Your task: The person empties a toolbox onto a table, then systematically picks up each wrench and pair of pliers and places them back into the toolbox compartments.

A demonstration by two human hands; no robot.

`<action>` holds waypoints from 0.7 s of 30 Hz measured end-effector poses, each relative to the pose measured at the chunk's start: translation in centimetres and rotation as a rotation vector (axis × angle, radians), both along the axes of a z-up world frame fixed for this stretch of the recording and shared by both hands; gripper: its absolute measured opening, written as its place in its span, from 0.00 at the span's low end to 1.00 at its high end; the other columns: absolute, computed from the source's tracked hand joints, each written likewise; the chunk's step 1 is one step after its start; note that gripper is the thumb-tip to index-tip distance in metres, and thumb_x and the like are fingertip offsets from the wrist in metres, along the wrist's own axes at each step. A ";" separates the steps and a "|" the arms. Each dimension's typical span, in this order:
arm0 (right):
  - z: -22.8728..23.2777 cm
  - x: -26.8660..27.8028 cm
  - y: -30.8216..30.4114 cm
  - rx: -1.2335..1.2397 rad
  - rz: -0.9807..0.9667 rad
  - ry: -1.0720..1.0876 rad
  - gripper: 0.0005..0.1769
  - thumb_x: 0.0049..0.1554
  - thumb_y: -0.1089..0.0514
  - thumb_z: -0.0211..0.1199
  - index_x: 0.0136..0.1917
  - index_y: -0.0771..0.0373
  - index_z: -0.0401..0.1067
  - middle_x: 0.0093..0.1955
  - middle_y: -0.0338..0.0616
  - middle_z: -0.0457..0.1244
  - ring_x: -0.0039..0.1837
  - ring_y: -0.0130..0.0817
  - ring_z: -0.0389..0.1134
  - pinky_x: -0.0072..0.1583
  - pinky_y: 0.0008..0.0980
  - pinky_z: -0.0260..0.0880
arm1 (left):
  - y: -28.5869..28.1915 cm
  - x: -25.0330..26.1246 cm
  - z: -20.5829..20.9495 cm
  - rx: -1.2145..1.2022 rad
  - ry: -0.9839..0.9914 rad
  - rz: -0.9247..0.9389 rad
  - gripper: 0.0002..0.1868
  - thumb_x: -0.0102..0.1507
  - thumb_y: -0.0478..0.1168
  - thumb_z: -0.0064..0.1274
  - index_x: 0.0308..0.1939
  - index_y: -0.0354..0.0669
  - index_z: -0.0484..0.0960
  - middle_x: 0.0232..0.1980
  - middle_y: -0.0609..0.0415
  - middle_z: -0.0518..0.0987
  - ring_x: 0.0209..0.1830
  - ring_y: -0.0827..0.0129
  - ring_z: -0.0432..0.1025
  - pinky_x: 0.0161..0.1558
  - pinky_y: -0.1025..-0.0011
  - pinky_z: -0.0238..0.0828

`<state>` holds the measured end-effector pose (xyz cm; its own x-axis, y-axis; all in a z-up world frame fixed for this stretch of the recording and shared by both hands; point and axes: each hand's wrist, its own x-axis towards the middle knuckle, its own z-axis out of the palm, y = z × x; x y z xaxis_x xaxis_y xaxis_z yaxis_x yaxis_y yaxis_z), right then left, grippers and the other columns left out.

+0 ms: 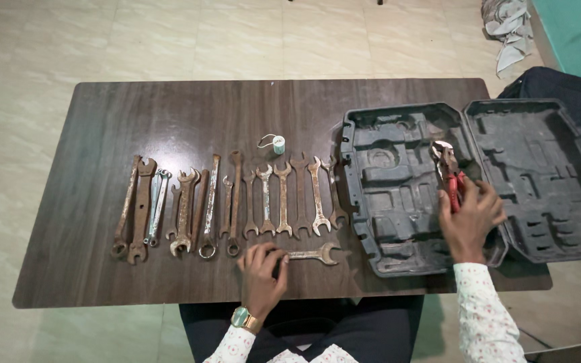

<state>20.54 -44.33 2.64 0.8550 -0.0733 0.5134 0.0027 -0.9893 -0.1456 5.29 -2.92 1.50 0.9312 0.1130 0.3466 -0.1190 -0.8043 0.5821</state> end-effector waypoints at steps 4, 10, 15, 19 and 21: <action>2.4 -3.0 6.0 0.133 0.207 -0.124 0.25 0.62 0.46 0.65 0.65 0.63 0.70 0.68 0.52 0.59 0.73 0.52 0.57 0.74 0.54 0.50 | -0.1 -0.1 0.7 -0.012 -0.004 -0.001 0.09 0.58 0.42 0.60 0.40 0.44 0.86 0.50 0.53 0.80 0.58 0.56 0.68 0.59 0.53 0.55; 2.7 -11.5 20.0 0.358 0.773 0.054 0.13 0.54 0.65 0.60 0.54 0.61 0.72 0.58 0.48 0.65 0.65 0.50 0.66 0.67 0.49 0.64 | -0.1 0.1 1.2 0.035 -0.022 -0.014 0.11 0.56 0.43 0.61 0.41 0.44 0.86 0.52 0.50 0.79 0.61 0.53 0.66 0.62 0.50 0.51; 0.7 -12.9 24.6 0.384 0.696 0.249 0.21 0.55 0.67 0.58 0.62 0.66 0.71 0.62 0.50 0.65 0.69 0.47 0.62 0.70 0.51 0.54 | 0.2 -0.2 0.5 0.033 0.002 -0.053 0.14 0.57 0.39 0.59 0.47 0.43 0.82 0.52 0.53 0.80 0.62 0.56 0.67 0.63 0.50 0.49; -0.6 -13.4 24.4 0.303 0.682 0.222 0.24 0.51 0.67 0.56 0.62 0.62 0.72 0.63 0.46 0.65 0.71 0.44 0.62 0.73 0.53 0.49 | 0.5 -0.1 -0.5 0.031 0.025 -0.073 0.15 0.59 0.36 0.56 0.50 0.43 0.79 0.53 0.54 0.80 0.62 0.58 0.68 0.65 0.51 0.49; -1.2 -13.3 24.3 0.318 0.665 0.239 0.24 0.52 0.67 0.57 0.62 0.61 0.72 0.62 0.46 0.65 0.68 0.44 0.63 0.74 0.55 0.47 | 0.5 -0.2 -0.9 0.022 0.022 -0.083 0.15 0.60 0.36 0.55 0.51 0.43 0.78 0.52 0.54 0.80 0.62 0.58 0.69 0.66 0.51 0.50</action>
<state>7.27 -20.02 1.48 0.8559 0.3808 0.3500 0.5140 -0.7013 -0.4940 5.05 -2.45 0.57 0.9444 0.0278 0.3277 -0.1732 -0.8050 0.5674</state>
